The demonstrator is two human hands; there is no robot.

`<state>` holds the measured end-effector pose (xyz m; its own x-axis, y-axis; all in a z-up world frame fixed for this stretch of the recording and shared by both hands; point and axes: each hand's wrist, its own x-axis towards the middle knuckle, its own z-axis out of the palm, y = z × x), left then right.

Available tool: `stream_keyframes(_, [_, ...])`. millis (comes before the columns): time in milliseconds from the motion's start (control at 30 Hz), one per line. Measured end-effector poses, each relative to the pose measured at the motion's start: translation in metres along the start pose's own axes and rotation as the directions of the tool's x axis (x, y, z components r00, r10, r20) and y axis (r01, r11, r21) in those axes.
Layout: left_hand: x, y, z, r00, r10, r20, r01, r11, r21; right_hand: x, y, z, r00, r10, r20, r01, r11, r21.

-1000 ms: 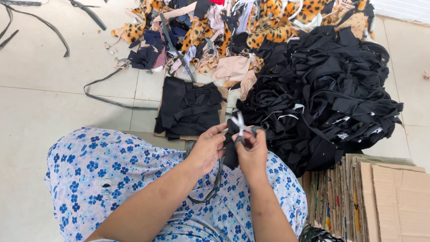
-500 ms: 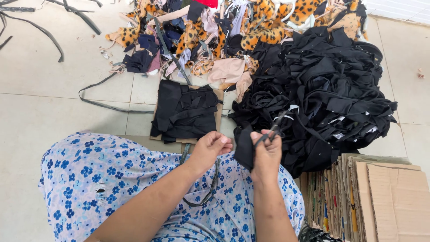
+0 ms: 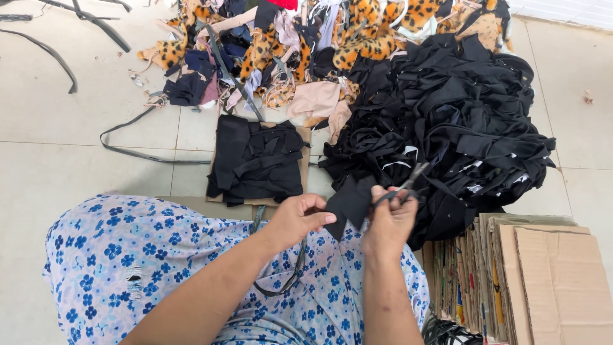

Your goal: Trimming black fabric scraps with scissors and sorting them into a stack

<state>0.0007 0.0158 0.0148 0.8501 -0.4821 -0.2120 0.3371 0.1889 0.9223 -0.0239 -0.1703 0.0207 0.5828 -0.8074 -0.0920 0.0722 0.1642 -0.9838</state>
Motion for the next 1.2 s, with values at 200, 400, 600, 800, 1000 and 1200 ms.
stream_keyframes(200, [0.021,-0.015,-0.055,0.953,-0.019,-0.301,0.146,0.901,0.408,0.021,-0.099,-0.027,0.98,-0.151,-0.13,0.164,0.983,0.089])
stream_keyframes(400, [0.034,-0.065,-0.089,0.979,0.022,-0.203,0.199,0.124,0.972,0.035,-0.161,-0.088,0.94,-0.291,-0.18,0.335,0.893,0.302])
stream_keyframes(600, [0.038,0.021,-0.002,0.987,-0.138,0.079,-0.004,0.471,0.882,0.028,-0.124,-0.055,0.992,-0.092,-0.09,0.091,0.996,-0.019])
stream_keyframes(800, [0.067,0.041,0.033,0.754,-0.565,0.335,0.639,0.748,-0.178,-0.017,-0.092,-0.018,0.658,0.282,0.698,-0.17,0.959,-0.228])
stream_keyframes(1000, [0.082,0.002,-0.009,0.835,-0.47,0.286,0.509,0.858,-0.075,-0.007,-0.096,-0.022,0.774,0.415,0.479,-0.108,0.831,-0.546])
stream_keyframes(1200, [0.064,0.033,-0.041,0.791,-0.556,0.255,0.461,0.816,0.35,-0.016,-0.078,-0.033,0.62,0.338,0.708,0.327,0.709,-0.625])
